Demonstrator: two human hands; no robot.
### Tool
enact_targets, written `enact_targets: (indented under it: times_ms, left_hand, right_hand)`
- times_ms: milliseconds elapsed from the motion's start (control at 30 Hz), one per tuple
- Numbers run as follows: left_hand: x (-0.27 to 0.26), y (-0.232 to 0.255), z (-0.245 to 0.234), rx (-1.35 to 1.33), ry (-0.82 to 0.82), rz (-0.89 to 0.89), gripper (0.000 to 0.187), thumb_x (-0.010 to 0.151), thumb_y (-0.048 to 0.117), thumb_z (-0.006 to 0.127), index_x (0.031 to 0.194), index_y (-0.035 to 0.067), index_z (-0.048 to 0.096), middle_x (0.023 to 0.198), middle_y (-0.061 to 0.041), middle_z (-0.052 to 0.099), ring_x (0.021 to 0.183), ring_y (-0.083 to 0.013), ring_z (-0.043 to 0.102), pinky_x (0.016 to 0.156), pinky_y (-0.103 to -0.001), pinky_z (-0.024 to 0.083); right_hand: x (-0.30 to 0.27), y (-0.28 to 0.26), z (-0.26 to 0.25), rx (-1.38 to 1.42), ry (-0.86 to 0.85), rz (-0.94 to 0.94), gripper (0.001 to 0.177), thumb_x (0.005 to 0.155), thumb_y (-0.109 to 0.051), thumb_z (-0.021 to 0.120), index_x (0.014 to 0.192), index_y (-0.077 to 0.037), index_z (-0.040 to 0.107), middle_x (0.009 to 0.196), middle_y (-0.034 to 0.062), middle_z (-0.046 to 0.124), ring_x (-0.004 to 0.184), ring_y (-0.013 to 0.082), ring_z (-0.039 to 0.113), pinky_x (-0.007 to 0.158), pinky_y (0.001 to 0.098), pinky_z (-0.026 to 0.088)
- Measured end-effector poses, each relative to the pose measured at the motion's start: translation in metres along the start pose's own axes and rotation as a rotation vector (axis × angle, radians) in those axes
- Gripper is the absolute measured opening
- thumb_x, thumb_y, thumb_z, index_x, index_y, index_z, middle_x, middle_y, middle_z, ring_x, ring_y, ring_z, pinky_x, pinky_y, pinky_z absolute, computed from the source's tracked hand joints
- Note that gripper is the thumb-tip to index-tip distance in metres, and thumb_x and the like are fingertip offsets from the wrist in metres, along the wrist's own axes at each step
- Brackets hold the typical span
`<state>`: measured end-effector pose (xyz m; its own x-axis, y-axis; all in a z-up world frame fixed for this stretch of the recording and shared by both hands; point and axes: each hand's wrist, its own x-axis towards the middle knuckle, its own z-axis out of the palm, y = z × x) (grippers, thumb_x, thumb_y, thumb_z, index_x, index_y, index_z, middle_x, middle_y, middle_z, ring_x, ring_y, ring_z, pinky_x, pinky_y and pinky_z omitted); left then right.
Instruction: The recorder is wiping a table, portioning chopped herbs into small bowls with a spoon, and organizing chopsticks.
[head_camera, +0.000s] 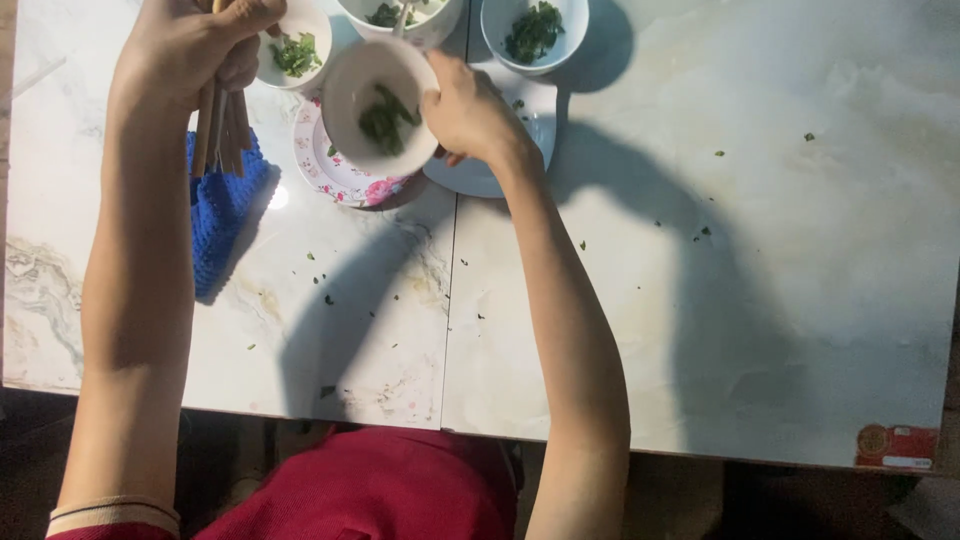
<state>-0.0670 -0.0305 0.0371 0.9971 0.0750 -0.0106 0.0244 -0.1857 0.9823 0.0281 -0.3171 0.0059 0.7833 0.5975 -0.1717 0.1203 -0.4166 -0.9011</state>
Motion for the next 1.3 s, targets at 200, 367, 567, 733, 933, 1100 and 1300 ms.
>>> enact_targets:
  times_ms: [200, 367, 567, 733, 933, 1100, 1300]
  left_hand:
    - [-0.016, 0.009, 0.026, -0.06, 0.052, -0.073, 0.013, 0.112, 0.012, 0.074, 0.11, 0.004, 0.064, 0.085, 0.001, 0.059, 0.058, -0.0044, 0.047, 0.051, -0.022, 0.036]
    - [-0.024, 0.006, 0.042, -0.04, 0.08, -0.131, 0.012, 0.106, 0.013, 0.075, 0.109, 0.005, 0.066, 0.082, 0.001, 0.06, 0.055, -0.0039, 0.046, 0.047, -0.022, 0.034]
    - [-0.028, -0.006, 0.046, -0.17, -0.022, -0.145, 0.015, 0.107, 0.013, 0.07, 0.119, 0.007, 0.066, 0.081, 0.001, 0.058, 0.053, -0.0032, 0.042, 0.048, -0.02, 0.034]
    - [-0.032, -0.017, 0.053, -0.406, -0.108, -0.136, 0.016, 0.113, 0.019, 0.063, 0.125, 0.009, 0.063, 0.085, -0.001, 0.059, 0.055, -0.0031, 0.039, 0.051, -0.018, 0.035]
    - [-0.018, -0.04, 0.074, -0.736, 0.061, -0.013, 0.011, 0.114, 0.013, 0.066, 0.109, 0.006, 0.058, 0.101, -0.004, 0.064, 0.072, -0.0085, 0.055, 0.066, -0.023, 0.049]
    - [-0.014, -0.039, 0.086, -0.983, 0.028, 0.062, 0.01, 0.113, 0.011, 0.064, 0.108, 0.004, 0.06, 0.093, -0.003, 0.06, 0.075, -0.0075, 0.055, 0.074, -0.023, 0.049]
    - [-0.023, -0.01, 0.084, -0.888, -0.081, 0.183, 0.015, 0.11, 0.017, 0.061, 0.115, 0.003, 0.062, 0.108, -0.007, 0.066, 0.102, -0.016, 0.065, 0.093, -0.033, 0.052]
  right_hand:
    - [-0.042, 0.003, 0.027, -0.419, -0.449, 0.132, 0.041, 0.091, -0.002, 0.052, 0.128, -0.014, 0.064, 0.094, 0.0166, 0.077, 0.061, 0.0251, 0.074, 0.05, 0.0391, 0.059]
    - [-0.033, 0.056, 0.057, -0.56, -0.443, 0.067, 0.048, 0.08, 0.001, 0.062, 0.124, -0.018, 0.067, 0.109, 0.0118, 0.075, 0.089, 0.0313, 0.074, 0.073, 0.0442, 0.06]
    - [-0.052, 0.051, 0.058, -0.654, -0.297, 0.059, 0.037, 0.082, -0.008, 0.072, 0.118, -0.013, 0.069, 0.114, 0.0172, 0.072, 0.11, 0.0383, 0.068, 0.094, 0.0484, 0.054]
    - [-0.072, 0.007, 0.04, -0.673, -0.019, -0.087, 0.031, 0.09, -0.022, 0.074, 0.113, -0.004, 0.064, 0.097, 0.0238, 0.073, 0.096, 0.0422, 0.071, 0.084, 0.0523, 0.055]
    - [-0.081, -0.05, 0.051, -0.225, 0.286, -0.272, 0.027, 0.105, -0.033, 0.061, 0.103, -0.006, 0.063, 0.084, 0.0169, 0.077, 0.083, 0.0382, 0.075, 0.073, 0.0512, 0.056]
    - [-0.066, -0.039, 0.078, -0.205, 0.171, -0.191, 0.038, 0.096, -0.039, 0.064, 0.105, -0.003, 0.056, 0.079, 0.0234, 0.072, 0.075, 0.0446, 0.071, 0.065, 0.0527, 0.054]
    - [-0.045, -0.002, 0.101, 0.012, 0.183, -0.478, 0.037, 0.11, -0.037, 0.055, 0.104, -0.001, 0.05, 0.082, 0.02, 0.074, 0.077, 0.0415, 0.072, 0.062, 0.0464, 0.054]
